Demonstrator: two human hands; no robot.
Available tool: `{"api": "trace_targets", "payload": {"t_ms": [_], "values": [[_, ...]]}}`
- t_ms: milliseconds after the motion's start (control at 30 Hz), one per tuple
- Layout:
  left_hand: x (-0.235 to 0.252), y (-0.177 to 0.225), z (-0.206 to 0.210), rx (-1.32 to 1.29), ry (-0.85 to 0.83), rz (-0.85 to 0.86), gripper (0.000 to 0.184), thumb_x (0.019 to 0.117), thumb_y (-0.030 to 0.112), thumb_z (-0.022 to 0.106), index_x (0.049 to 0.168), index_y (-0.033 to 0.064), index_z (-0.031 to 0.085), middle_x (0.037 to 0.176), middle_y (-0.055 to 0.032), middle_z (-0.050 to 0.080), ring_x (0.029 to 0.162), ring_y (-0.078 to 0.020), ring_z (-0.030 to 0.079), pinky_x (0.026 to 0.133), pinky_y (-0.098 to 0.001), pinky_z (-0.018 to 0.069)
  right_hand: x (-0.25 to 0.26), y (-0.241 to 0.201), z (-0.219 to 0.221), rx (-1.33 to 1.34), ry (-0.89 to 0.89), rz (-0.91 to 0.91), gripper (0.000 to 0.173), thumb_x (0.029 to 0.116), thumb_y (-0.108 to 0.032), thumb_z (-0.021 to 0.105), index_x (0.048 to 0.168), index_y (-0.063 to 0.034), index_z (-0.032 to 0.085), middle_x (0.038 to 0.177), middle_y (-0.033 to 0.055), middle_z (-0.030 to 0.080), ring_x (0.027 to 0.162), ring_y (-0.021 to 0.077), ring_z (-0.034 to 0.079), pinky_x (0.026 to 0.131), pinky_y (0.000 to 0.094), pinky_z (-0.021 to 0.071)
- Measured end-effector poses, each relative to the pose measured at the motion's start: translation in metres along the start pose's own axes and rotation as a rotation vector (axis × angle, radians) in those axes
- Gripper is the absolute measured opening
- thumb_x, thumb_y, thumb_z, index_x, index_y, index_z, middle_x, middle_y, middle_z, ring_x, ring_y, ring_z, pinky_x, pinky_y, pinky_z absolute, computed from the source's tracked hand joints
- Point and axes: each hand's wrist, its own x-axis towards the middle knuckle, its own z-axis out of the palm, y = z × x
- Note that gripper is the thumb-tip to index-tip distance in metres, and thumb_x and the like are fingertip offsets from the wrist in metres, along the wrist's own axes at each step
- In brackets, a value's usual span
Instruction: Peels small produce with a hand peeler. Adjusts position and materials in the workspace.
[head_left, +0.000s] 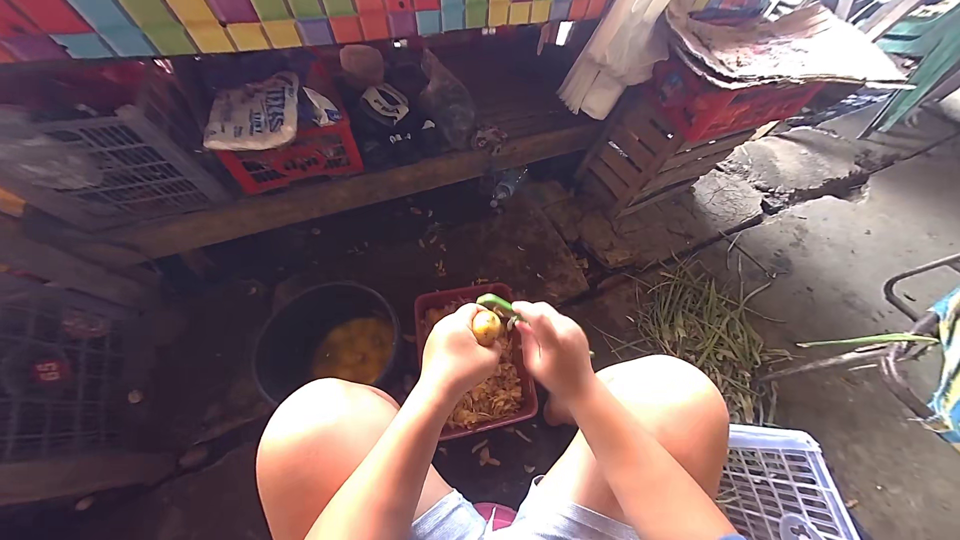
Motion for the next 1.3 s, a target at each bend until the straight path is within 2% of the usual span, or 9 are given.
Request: {"api": "trace_targets", "payload": {"t_ms": [67,167,333,467,567,767,933,1100,1300], "values": [[-0.006,-0.002,0.003,-0.038,0.064,0.095,0.03,0.0795,0.01,0.072,0.109,0.0036,0.071,0.095,-0.0109,0.071,0.089,-0.0209,0.068,0.08,-0.0436,0.0545,0.002,0.014,0.002,-0.019,-0.062,0.152,0.026,0.0983,-0.005,0.056,0.118,-0.003,0.073,0.09,0.0169,0.072,0.076,0.0344,0.072,0.065,0.0525,0.0585],[0.002,0.002,-0.006,-0.011,0.015,-0.073,0.029,0.0817,0.014,0.074,0.11,0.0072,0.071,0.097,-0.01,0.07,0.092,-0.0232,0.067,0.082,-0.0483,0.0531,0.009,0.004,0.0,0.098,0.058,0.033,0.024,0.1009,-0.009,0.052,0.118,-0.0001,0.065,0.097,0.0147,0.073,0.08,0.0264,0.073,0.067,0.0445,0.0603],[0.002,-0.007,0.001,0.117,0.087,0.011,0.026,0.0823,0.025,0.074,0.102,0.0086,0.074,0.094,-0.0103,0.073,0.092,-0.0283,0.07,0.078,-0.0558,0.0526,0.003,-0.018,-0.002,0.162,0.007,-0.196,0.027,0.101,-0.01,0.048,0.109,-0.0032,0.074,0.08,0.011,0.071,0.071,0.0225,0.069,0.063,0.0372,0.0568],[0.005,0.001,-0.006,0.183,-0.032,-0.095,0.028,0.0847,0.02,0.071,0.111,0.0095,0.073,0.104,-0.0108,0.073,0.102,-0.0287,0.068,0.085,-0.0557,0.0519,0.004,-0.007,0.001,0.132,-0.029,-0.111,0.028,0.1015,-0.012,0.049,0.112,-0.004,0.074,0.086,0.0108,0.074,0.074,0.0227,0.071,0.065,0.0397,0.0584],[-0.002,-0.001,-0.01,0.087,-0.019,-0.07,0.03,0.0816,0.016,0.072,0.111,0.0075,0.071,0.098,-0.0111,0.071,0.095,-0.0262,0.068,0.082,-0.0521,0.0531,0.006,0.015,-0.005,0.03,-0.068,0.081,0.028,0.099,-0.007,0.054,0.119,-0.0053,0.073,0.096,0.0147,0.075,0.08,0.0322,0.074,0.066,0.0531,0.0592],[0.0,-0.002,-0.008,0.162,0.022,-0.055,0.029,0.0838,0.016,0.072,0.111,0.0064,0.072,0.103,-0.0126,0.072,0.101,-0.0296,0.069,0.086,-0.0553,0.0527,0.006,-0.011,-0.007,0.242,-0.024,-0.049,0.026,0.1017,-0.013,0.052,0.116,-0.0028,0.071,0.093,0.0116,0.074,0.079,0.0217,0.071,0.07,0.0409,0.0597],[-0.009,-0.016,-0.003,0.106,0.188,0.146,0.029,0.0775,0.015,0.071,0.104,0.0037,0.073,0.089,-0.0128,0.072,0.085,-0.0288,0.069,0.073,-0.0527,0.0543,0.005,0.018,-0.003,0.15,-0.095,0.131,0.027,0.0993,-0.008,0.054,0.121,-0.0043,0.07,0.1,0.0141,0.074,0.083,0.0284,0.073,0.071,0.0507,0.059],[-0.002,-0.006,-0.009,0.164,0.082,-0.021,0.03,0.0846,0.017,0.073,0.111,0.0043,0.072,0.1,-0.0152,0.072,0.097,-0.0325,0.07,0.084,-0.0574,0.0531,0.004,-0.01,-0.004,0.302,-0.041,-0.037,0.026,0.1023,-0.014,0.052,0.116,-0.002,0.07,0.098,0.012,0.075,0.086,0.0198,0.073,0.076,0.0388,0.0606],[-0.007,-0.004,-0.007,0.15,0.08,0.027,0.032,0.0826,0.016,0.073,0.112,0.003,0.071,0.095,-0.0151,0.072,0.091,-0.0319,0.069,0.079,-0.0556,0.053,0.006,0.011,-0.002,0.125,-0.102,0.142,0.027,0.0994,-0.009,0.055,0.12,-0.0049,0.072,0.1,0.0136,0.075,0.083,0.0282,0.074,0.071,0.0503,0.0594]]}}
